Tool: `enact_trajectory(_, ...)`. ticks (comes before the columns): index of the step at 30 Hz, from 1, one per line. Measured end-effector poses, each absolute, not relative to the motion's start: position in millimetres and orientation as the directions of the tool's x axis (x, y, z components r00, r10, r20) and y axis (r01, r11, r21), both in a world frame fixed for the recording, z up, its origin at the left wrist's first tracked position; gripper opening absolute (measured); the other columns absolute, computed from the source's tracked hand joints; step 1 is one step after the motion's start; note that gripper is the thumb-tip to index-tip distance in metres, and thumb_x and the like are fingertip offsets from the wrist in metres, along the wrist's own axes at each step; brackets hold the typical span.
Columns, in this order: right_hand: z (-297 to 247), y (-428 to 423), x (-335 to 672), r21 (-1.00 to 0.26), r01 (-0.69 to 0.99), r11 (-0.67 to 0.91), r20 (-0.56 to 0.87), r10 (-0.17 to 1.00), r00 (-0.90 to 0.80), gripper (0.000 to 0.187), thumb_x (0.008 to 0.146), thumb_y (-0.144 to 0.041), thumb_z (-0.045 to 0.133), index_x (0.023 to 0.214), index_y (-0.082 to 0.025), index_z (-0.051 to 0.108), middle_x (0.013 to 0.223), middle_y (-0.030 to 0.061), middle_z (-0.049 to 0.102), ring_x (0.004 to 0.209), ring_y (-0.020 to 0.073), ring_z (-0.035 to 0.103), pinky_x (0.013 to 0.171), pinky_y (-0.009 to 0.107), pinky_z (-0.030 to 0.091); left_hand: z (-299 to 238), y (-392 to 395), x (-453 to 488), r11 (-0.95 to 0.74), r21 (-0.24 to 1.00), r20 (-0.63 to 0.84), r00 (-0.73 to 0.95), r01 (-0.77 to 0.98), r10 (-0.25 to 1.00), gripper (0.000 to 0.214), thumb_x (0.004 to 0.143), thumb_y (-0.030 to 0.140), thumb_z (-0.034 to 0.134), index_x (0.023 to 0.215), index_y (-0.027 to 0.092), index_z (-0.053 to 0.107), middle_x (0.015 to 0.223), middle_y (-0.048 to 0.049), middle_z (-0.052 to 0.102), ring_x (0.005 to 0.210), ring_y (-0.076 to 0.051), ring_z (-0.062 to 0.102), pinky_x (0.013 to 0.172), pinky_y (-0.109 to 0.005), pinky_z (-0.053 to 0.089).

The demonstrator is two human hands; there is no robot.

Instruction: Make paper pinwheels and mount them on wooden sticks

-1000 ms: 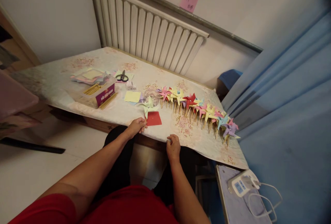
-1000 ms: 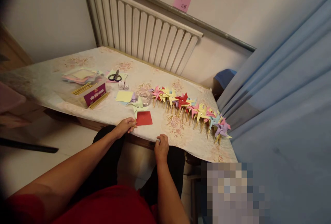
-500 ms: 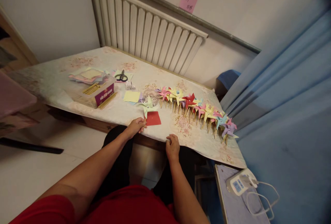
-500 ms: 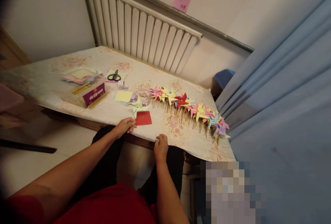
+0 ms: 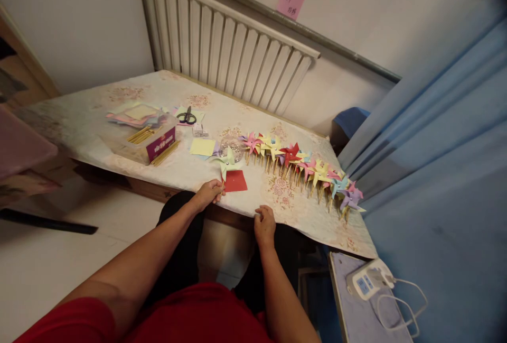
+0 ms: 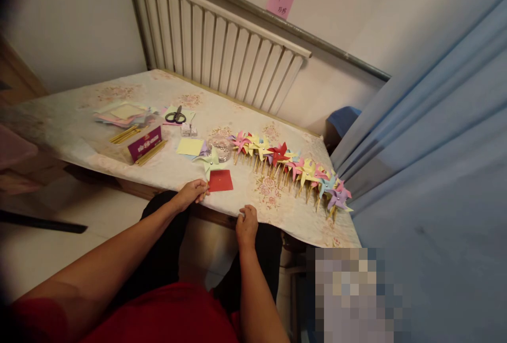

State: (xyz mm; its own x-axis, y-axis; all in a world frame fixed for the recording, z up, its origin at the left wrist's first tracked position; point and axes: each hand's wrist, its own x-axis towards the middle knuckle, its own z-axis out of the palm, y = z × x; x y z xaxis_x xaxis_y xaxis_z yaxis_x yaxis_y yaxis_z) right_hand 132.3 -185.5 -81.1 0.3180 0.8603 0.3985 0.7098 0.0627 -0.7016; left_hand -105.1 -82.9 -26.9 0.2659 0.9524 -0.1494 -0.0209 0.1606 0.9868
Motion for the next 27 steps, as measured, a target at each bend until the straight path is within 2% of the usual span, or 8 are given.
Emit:
enact_trajectory(15, -80.9, -184.7, 132.1, -0.715, 0.698, 0.050, 0.380, 0.865, 0.327, 0.023, 0.078, -0.014, 0.049, 0.085, -0.019, 0.070, 0.114, 0.0132, 0.065, 0.100, 0.0243, 0.062, 0.093, 0.039, 0.050, -24.8, -83.3, -104.4, 0.164, 0.986, -0.153, 0.262, -0.022, 0.953, 0.025, 0.079, 0.037, 0.068, 0.072, 0.018, 0.053, 0.050, 0.0023, 0.057, 0.038, -0.007, 0.040, 0.042, -0.021, 0.029)
enact_trajectory(27, -83.2, -185.2, 132.8, -0.683, 0.729, 0.048, 0.395, 0.864, 0.313, 0.023, 0.079, -0.013, 0.048, 0.087, -0.019, 0.069, 0.114, 0.0122, 0.065, 0.102, 0.0219, 0.062, 0.093, 0.035, 0.050, -26.7, -83.3, -105.3, 0.158, 0.987, -0.147, 0.266, -0.021, 0.953, 0.021, 0.080, 0.034, 0.065, 0.074, 0.017, 0.055, 0.049, 0.0023, 0.057, 0.038, -0.007, 0.040, 0.042, -0.021, 0.028)
